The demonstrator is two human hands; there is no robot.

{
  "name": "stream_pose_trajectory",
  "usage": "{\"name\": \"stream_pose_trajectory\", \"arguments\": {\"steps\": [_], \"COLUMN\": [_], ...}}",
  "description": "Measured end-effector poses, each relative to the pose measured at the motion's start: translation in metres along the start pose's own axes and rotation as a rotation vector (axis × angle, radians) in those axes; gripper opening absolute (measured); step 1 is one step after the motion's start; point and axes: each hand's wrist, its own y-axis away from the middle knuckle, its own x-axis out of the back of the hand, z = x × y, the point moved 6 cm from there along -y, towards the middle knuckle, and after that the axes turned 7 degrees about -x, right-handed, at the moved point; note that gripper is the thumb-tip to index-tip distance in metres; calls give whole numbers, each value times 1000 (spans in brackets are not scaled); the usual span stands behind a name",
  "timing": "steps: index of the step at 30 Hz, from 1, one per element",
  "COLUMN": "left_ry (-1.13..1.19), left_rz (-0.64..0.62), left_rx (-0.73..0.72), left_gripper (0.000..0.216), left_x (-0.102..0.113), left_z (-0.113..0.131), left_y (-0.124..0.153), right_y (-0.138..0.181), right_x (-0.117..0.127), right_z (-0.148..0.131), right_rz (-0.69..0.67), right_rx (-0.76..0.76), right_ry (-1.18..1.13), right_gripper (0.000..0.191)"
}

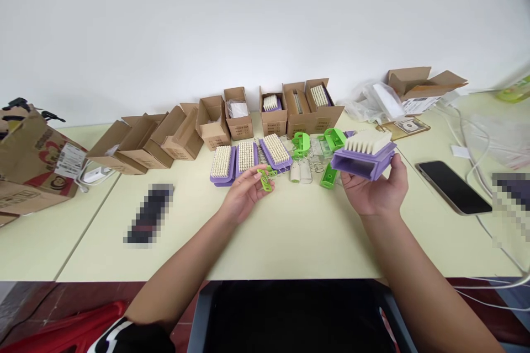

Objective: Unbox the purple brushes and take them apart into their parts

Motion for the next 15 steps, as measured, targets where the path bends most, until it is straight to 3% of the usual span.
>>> {"name": "stream_pose_trajectory", "arguments": {"steps": [3, 8, 15], "left_ry": [-70, -234, -383], "left_rz": [42, 219, 571], "left_rx": [-185, -522, -700], "left_gripper": [35, 36, 39], "left_x": [10, 42, 114], "left_z": [38, 99, 132], "left_y": [-4, -2, 16], "right_y": [1, 0, 2], "right_x": [-2, 2, 1], "right_z": [3, 7, 8], "right_rz": [-14, 9, -19], "right_rx": [-15, -51, -80], "right_ry": [6, 23, 56], "right_gripper": [47, 45, 39]}}
